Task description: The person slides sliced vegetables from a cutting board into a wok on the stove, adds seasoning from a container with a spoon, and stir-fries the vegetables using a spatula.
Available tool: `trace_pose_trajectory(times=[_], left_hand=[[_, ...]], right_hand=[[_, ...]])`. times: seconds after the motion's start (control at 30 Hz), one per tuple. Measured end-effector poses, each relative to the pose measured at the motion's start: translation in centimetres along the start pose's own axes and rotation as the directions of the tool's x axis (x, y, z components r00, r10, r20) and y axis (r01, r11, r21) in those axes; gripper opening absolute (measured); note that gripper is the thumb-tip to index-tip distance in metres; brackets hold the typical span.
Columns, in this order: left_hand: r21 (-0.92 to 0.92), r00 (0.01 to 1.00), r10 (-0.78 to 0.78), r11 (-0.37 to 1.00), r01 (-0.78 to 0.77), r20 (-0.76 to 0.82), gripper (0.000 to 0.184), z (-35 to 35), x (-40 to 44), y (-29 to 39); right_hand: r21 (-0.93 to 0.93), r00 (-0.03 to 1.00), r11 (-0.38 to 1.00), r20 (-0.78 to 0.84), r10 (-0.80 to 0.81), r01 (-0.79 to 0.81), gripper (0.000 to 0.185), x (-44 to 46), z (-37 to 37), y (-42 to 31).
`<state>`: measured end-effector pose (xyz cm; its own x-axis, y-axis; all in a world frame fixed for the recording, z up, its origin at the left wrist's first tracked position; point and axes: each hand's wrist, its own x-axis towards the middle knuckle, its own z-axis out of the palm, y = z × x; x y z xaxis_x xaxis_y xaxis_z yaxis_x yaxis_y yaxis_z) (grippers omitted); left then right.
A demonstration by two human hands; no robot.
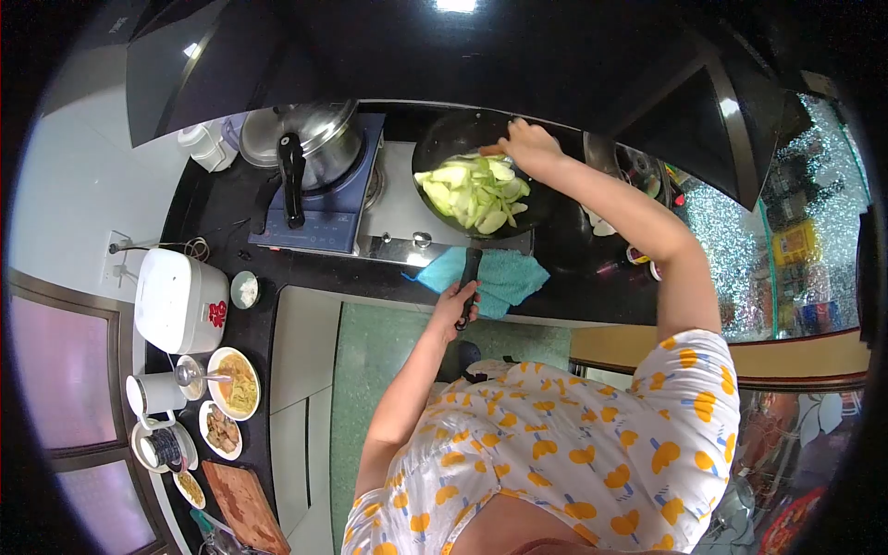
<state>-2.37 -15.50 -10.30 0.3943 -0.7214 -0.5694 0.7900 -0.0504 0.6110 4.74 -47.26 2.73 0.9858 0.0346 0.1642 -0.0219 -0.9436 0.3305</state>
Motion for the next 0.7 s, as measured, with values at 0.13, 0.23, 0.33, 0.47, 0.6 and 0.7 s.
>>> trace_pose_trajectory(times=[0.13,0.23,0.33,0.47,0.6,0.7], left_hand=[[0.002,1.000,-0.012,1.000,0.012,-0.009,0.023,-0.1,0.3,-0.2],[-0.009,1.000,-0.013,1.000,0.013,0.003,0.023,-0.1,0.3,-0.1],[-0.016,1.000,-0.020,1.000,0.020,0.004,0.023,0.2,-0.1,0.1],[-0.006,1.000,-0.013,1.000,0.013,0.005,0.021,0.3,-0.1,0.1],[-0.006,1.000,0.002,1.000,-0.002,0.020,0.021,0.3,-0.3,0.2],[-0.006,1.000,0.018,1.000,-0.018,0.018,0.021,-0.2,0.1,0.1]], right_hand=[[-0.001,0.963,0.997,0.259,0.075,-0.077,0.031,-6.7,-11.2,-1.0],[-0.049,0.917,0.987,0.364,0.163,-0.156,0.032,-10.0,-15.5,0.1],[-0.088,0.871,0.987,0.464,0.162,-0.137,0.032,-12.0,-16.7,-0.3],[-0.045,0.814,0.975,0.543,0.208,-0.219,0.028,-10.9,-11.1,-3.7],[-0.111,0.934,0.951,0.184,0.306,-0.289,0.023,-8.6,-2.7,-3.9],[-0.209,0.978,0.955,-0.045,0.204,-0.209,0.019,-7.8,-2.0,-2.0]])
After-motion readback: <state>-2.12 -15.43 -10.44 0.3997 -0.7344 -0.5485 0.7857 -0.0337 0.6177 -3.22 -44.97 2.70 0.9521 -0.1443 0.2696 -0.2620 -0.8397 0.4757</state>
